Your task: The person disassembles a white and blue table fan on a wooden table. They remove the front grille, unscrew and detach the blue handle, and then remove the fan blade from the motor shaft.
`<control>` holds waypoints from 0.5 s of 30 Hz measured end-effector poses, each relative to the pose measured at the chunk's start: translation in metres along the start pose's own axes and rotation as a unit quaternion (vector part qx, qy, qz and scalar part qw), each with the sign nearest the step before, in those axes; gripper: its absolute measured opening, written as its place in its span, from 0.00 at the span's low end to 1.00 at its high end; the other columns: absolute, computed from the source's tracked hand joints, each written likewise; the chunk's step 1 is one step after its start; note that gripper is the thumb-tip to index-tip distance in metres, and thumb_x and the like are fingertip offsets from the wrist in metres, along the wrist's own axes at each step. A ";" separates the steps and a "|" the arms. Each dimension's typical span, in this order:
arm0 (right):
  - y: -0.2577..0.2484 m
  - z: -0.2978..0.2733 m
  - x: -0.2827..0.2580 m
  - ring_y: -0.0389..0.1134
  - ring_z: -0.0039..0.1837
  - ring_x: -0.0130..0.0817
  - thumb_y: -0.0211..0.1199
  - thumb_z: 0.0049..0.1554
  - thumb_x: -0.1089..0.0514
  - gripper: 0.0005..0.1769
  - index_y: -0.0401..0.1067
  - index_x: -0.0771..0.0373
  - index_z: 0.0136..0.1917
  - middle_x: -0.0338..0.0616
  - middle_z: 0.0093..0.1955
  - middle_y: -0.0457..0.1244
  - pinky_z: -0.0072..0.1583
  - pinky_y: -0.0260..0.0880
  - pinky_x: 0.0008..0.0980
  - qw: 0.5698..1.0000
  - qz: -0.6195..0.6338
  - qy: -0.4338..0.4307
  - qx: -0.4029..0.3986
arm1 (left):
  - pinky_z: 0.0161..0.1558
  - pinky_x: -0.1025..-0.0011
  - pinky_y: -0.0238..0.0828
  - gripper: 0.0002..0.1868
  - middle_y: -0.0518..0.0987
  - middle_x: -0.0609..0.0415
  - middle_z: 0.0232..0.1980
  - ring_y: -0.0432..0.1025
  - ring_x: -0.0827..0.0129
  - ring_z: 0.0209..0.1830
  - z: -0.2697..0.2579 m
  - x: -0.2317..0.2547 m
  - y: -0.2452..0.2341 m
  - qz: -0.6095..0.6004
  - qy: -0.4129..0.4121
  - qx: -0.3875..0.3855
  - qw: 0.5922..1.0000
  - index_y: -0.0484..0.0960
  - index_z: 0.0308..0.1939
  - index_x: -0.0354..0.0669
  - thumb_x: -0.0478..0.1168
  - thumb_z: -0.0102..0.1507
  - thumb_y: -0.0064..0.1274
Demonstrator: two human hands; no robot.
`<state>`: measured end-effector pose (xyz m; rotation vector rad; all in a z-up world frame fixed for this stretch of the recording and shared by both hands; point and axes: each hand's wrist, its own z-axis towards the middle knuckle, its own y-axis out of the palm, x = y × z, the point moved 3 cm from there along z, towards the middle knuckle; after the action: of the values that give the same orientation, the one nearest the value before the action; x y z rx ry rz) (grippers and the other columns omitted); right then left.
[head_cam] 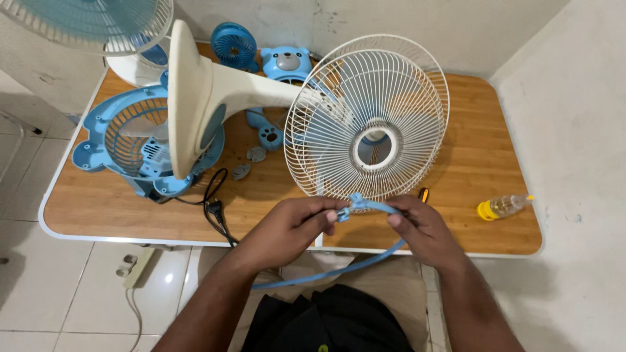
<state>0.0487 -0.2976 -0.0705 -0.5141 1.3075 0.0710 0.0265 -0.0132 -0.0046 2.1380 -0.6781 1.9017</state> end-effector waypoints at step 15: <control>-0.027 -0.015 0.029 0.65 0.53 0.27 0.57 0.66 0.57 0.14 0.73 0.66 0.61 0.40 0.51 0.66 0.56 0.67 0.30 0.998 -0.010 0.000 -0.059 | 0.44 0.75 0.75 0.22 0.81 0.60 0.40 0.73 0.79 0.40 -0.019 0.009 0.012 -0.104 0.067 -0.050 0.991 0.78 0.68 0.43 0.45 0.71 0.45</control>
<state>0.0528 -0.3346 -0.0916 -0.6270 1.3031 0.1318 0.0047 -0.0175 0.0052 1.9174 -0.4917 1.8390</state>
